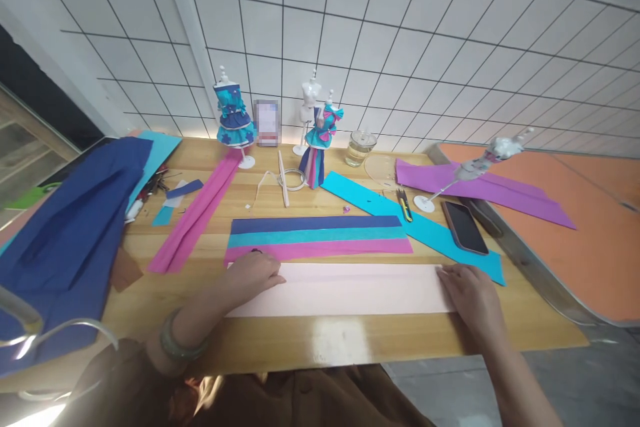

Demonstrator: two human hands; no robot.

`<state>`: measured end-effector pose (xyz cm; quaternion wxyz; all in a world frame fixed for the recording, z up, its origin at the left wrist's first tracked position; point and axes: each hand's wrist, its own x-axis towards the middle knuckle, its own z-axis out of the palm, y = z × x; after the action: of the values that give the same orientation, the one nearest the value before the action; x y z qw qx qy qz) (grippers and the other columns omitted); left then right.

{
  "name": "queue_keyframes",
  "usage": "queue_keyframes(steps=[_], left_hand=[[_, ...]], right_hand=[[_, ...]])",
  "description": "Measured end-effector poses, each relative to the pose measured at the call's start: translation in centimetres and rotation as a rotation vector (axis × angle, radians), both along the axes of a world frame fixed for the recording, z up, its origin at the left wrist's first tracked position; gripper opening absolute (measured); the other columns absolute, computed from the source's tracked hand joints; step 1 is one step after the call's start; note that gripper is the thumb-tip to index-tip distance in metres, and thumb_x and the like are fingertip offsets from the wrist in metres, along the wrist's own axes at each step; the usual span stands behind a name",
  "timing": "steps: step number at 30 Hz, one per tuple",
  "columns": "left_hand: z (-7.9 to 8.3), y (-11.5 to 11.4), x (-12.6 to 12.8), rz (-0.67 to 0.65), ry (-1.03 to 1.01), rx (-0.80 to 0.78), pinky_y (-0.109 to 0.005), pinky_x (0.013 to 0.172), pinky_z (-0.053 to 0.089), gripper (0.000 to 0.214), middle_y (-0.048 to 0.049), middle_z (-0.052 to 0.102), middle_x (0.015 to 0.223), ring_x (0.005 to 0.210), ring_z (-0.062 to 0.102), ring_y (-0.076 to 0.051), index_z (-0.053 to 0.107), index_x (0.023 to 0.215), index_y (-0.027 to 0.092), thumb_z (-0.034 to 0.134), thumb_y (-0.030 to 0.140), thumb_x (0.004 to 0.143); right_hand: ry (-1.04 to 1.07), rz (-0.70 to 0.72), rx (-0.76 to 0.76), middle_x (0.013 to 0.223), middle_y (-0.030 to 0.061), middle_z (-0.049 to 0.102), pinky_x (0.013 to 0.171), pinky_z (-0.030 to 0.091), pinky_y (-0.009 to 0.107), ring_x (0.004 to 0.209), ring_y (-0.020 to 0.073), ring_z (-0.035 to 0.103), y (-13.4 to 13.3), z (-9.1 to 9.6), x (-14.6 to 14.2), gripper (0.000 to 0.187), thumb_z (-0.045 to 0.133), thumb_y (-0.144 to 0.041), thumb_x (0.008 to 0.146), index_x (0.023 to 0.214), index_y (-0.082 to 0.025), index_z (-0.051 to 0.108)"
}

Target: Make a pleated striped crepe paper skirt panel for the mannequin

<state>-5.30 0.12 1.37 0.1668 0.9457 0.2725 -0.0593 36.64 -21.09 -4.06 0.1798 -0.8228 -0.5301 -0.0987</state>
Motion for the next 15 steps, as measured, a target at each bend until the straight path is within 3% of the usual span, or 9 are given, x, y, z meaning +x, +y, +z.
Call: queue_keyframes(steps=[3, 11, 15], left_hand=[[-0.1, 0.1, 0.0, 0.011, 0.011, -0.003, -0.029, 0.063, 0.033, 0.03, -0.0039, 0.061, 0.073, 0.07, 0.054, -0.018, 0.055, 0.067, 0.017, 0.043, 0.038, 0.085], [-0.2, 0.0, 0.0, 0.01, 0.017, 0.003, -0.028, 0.058, 0.029, 0.028, -0.003, 0.061, 0.071, 0.069, 0.054, -0.019, 0.054, 0.065, 0.017, 0.047, 0.037, 0.084], [-0.5, 0.1, 0.0, 0.01, -0.002, 0.01, -0.028, 0.057, 0.028, 0.028, -0.003, 0.062, 0.072, 0.07, 0.054, -0.02, 0.053, 0.066, 0.017, 0.047, 0.038, 0.084]], right_hand=[[-0.068, 0.116, -0.07, 0.089, 0.0106, 0.064, 0.076, 0.044, 0.036, 0.087, 0.0244, 0.057, 0.2, 0.3, -1.0, 0.029, 0.038, -0.035, 0.083, 0.082, -0.018, 0.062], [-0.226, 0.035, -0.172, 0.099, 0.0071, 0.064, 0.07, 0.046, 0.033, 0.089, 0.0238, 0.059, -0.2, 0.6, -2.9, 0.028, 0.036, -0.031, 0.083, 0.089, -0.021, 0.062], [-0.327, 0.087, -0.23, 0.106, 0.0071, 0.063, 0.074, 0.047, 0.035, 0.091, 0.0245, 0.059, -1.3, 0.1, -3.5, 0.03, 0.037, -0.026, 0.082, 0.098, -0.021, 0.062]])
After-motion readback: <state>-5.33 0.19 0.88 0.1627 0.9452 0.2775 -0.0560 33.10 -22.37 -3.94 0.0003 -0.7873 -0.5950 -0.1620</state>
